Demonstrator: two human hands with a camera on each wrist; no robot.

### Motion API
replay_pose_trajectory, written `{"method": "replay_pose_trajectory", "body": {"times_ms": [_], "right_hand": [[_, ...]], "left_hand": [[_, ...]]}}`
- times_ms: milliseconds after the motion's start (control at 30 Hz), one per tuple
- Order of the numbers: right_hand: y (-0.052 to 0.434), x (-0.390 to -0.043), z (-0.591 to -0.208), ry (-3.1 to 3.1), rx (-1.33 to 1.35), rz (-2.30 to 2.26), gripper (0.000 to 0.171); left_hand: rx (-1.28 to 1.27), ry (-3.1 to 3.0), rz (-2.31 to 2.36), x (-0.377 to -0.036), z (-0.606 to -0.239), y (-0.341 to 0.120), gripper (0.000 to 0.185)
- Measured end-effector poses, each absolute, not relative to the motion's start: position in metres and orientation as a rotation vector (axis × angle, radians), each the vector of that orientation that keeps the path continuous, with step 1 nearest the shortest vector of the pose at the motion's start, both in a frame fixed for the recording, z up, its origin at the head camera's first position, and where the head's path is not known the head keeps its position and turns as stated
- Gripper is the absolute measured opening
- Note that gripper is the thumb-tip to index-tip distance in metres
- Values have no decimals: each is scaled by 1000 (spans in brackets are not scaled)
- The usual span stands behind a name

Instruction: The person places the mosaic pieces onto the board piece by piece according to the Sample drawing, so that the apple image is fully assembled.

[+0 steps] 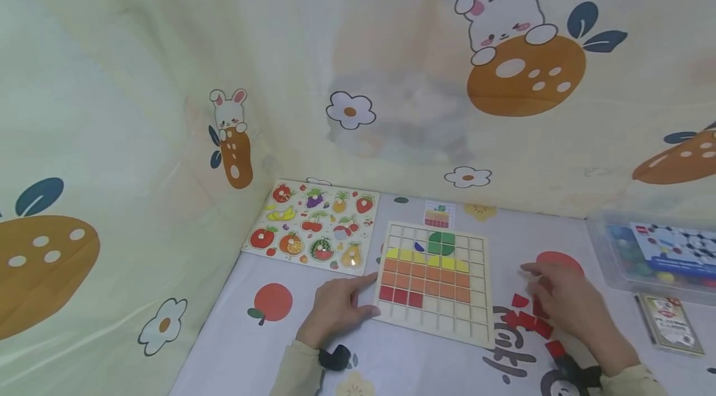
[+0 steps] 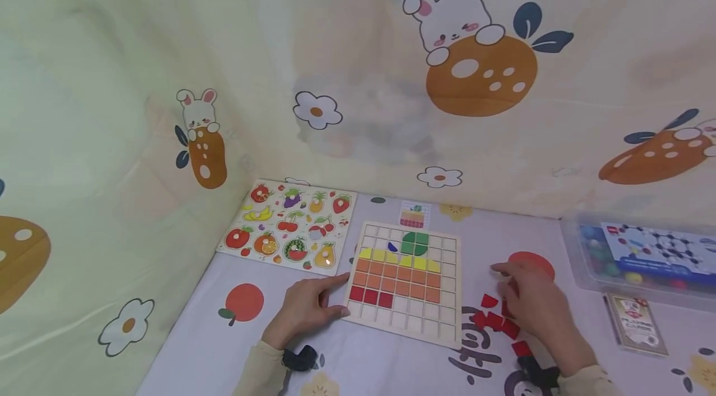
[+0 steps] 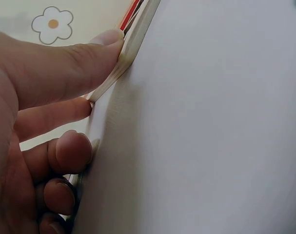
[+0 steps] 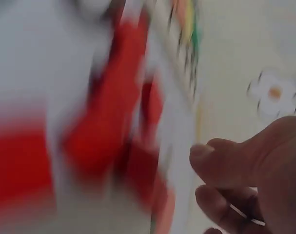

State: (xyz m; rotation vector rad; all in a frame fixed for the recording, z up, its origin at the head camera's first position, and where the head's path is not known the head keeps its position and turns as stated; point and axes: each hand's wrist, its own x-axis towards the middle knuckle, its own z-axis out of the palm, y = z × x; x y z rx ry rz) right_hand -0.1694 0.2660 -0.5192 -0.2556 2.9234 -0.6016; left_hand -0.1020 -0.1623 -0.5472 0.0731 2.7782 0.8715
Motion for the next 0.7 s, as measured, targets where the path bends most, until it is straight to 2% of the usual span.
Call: {"method": "replay_pose_trajectory", "body": {"times_ms": [233, 700], "right_hand": [[316, -184, -524, 2933, -417, -534, 56], [324, -189, -530, 2861, -466, -502, 45]], "left_hand": [[72, 2777, 868, -102, -548, -165, 68], [89, 2784, 878, -103, -550, -163, 67]]}}
